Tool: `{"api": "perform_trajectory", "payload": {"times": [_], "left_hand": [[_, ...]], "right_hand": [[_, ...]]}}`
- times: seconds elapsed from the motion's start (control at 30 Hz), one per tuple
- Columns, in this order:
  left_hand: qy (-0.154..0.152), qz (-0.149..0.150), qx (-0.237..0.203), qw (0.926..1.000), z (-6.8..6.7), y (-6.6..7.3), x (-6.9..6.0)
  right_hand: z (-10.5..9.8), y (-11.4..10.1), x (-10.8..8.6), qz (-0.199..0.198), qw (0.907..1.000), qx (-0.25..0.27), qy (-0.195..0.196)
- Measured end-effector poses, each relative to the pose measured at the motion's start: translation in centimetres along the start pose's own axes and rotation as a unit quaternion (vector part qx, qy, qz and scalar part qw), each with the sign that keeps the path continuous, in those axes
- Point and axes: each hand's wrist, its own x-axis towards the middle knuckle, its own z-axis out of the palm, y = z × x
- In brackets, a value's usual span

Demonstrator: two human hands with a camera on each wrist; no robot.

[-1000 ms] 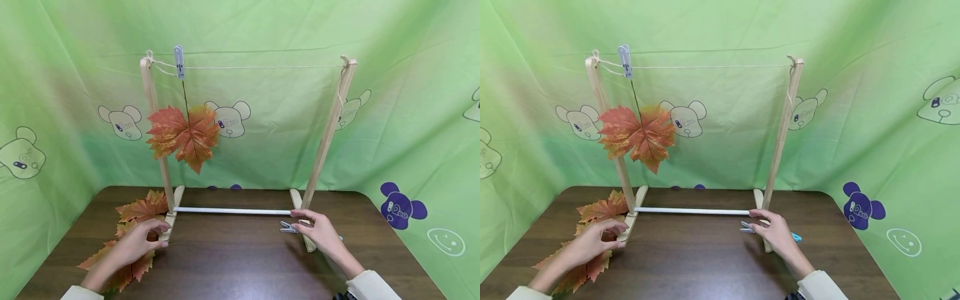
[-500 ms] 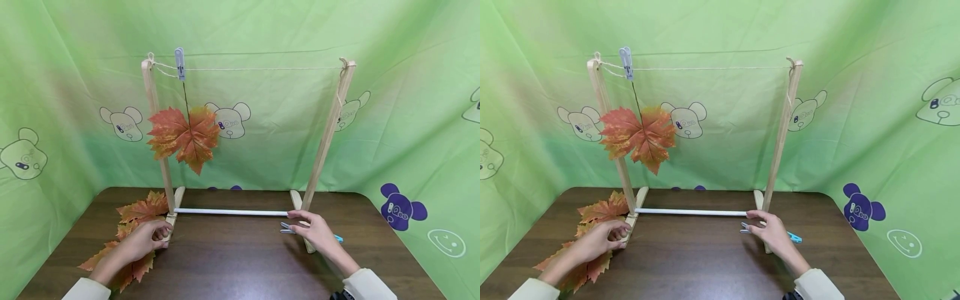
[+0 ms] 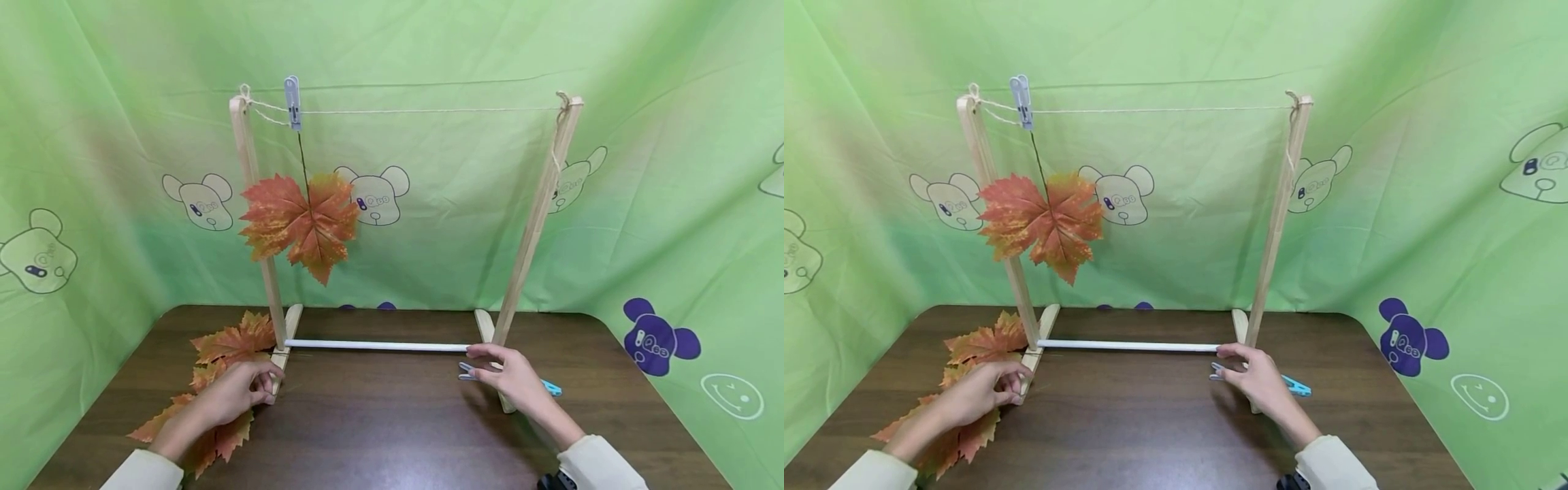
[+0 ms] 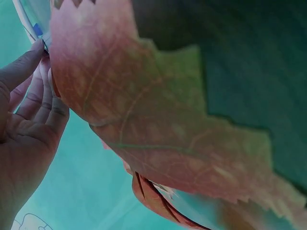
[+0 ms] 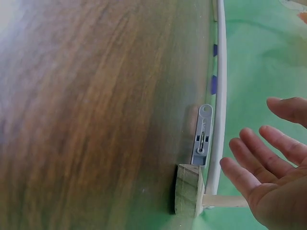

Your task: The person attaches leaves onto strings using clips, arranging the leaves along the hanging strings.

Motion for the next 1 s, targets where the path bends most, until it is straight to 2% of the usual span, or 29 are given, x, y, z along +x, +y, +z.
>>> {"api": "perform_trajectory", "payload": {"times": [0.23, 0.47, 0.7, 1.0], "left_hand": [[-0.015, -0.001, 0.006, 0.9999, 0.1, -0.1, 0.0], [-0.005, 0.004, 0.005, 1.0000, -0.3, -0.2, -0.2], [-0.009, 0.011, 0.000, 0.9999, -0.5, 0.0, -0.2], [-0.006, 0.008, 0.020, 0.9998, -1.0, 0.2, 0.2]], "right_hand": [[0.0, 0.0, -0.2, -0.002, 0.9999, 0.003, -0.011], [0.0, 0.0, 0.1, -0.012, 0.9982, -0.055, -0.018], [0.2, 0.4, 0.5, -0.015, 0.9970, -0.071, -0.029], [0.3, 0.7, 1.1, -0.003, 0.9949, -0.089, -0.049]]}}
